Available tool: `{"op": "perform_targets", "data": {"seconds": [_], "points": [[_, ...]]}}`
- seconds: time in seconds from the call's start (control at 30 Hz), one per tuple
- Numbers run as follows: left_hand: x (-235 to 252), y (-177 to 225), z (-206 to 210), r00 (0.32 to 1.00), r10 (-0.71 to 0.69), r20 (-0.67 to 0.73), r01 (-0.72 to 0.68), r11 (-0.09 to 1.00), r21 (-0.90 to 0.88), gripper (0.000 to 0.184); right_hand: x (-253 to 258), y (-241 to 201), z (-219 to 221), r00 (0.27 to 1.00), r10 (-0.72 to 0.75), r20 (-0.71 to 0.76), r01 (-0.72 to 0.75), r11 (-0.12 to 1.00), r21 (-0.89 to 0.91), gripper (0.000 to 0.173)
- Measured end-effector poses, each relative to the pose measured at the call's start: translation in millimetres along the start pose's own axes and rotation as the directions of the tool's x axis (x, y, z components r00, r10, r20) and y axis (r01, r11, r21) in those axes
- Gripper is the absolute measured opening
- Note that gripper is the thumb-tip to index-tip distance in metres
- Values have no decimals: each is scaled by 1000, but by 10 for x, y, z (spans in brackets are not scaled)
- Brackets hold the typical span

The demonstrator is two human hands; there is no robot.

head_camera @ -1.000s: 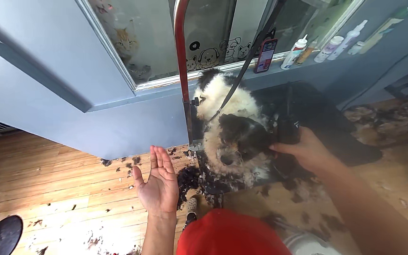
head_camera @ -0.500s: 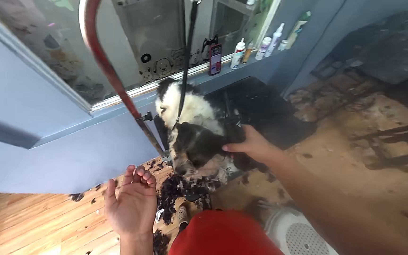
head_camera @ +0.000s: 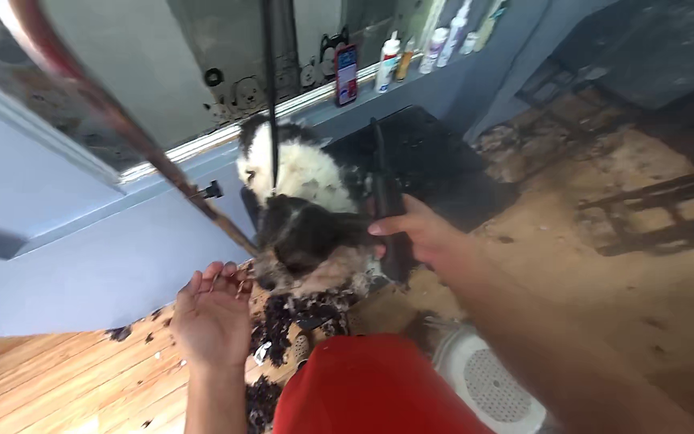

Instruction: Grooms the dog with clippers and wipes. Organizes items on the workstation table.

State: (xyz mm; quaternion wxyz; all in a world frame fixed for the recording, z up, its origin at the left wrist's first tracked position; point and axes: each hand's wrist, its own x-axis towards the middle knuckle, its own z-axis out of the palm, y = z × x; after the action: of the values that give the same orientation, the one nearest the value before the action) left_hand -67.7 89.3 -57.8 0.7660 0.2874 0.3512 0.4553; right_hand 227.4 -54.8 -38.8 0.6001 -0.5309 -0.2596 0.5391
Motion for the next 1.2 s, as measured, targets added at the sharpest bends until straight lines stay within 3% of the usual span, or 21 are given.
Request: {"op": "perform_targets", "data": {"seconds": [0.07,0.13,0.2,0.3,0.4,0.47,0.57,0.63,0.67,0.7,0.73,0.8,0.83,0.87,0.93,1.03,1.2], "points": [[-41,-178,57,1000,-9,7,8,990,144,39,19,15,-84,992,67,107,-96,951,294,25],[-80,-357,115,999,-43,29,39,989,140,37,84,48,-152,972,57,228,-174,826,536,15],[-102,-468,168,998,-61,26,59,996,65,41,188,89,-206,950,-10,313,-204,741,640,8],[-110,-592,186,998,-60,-21,58,994,-96,39,238,87,-255,945,-16,326,-191,783,592,6],[-126,-744,200,994,-47,-94,26,978,-207,49,232,11,-285,965,82,249,-191,871,452,8],[-184,-872,263,981,-71,-178,51,992,-118,50,218,-67,-287,972,156,176,-211,906,367,15],[-309,-1040,377,959,-120,-256,160,977,141,36,240,-145,-266,978,166,128,-195,947,254,21],[-428,-1087,443,992,-77,-98,101,956,276,27,314,-141,-285,980,140,141,-162,974,157,27],[-502,-1075,503,1000,-15,24,5,935,355,27,341,-147,-281,981,137,138,-153,983,106,30],[-573,-1038,586,984,88,158,-151,879,452,26,365,-153,-269,982,140,131,-148,987,59,32],[-630,-976,674,927,214,309,-358,751,555,21,388,-155,-260,981,148,126,-153,988,28,33],[-671,-754,888,720,406,563,-678,237,696,13,434,-146,-273,972,173,158,-182,982,41,35],[-652,-611,1011,622,434,652,-710,-37,703,14,456,-146,-298,964,188,189,-205,976,72,37],[-625,-460,1143,575,400,713,-672,-267,691,20,469,-146,-330,955,205,214,-232,967,106,41],[-484,-237,1374,624,203,755,-547,-576,607,36,490,-142,-405,941,241,237,-285,943,173,49],[-132,-204,1486,688,-5,725,-467,-767,439,44,496,-120,-514,939,246,240,-303,923,237,53],[165,-103,1645,700,-108,706,-541,-726,425,44,434,-123,-665,945,229,233,-292,913,286,50]]}}
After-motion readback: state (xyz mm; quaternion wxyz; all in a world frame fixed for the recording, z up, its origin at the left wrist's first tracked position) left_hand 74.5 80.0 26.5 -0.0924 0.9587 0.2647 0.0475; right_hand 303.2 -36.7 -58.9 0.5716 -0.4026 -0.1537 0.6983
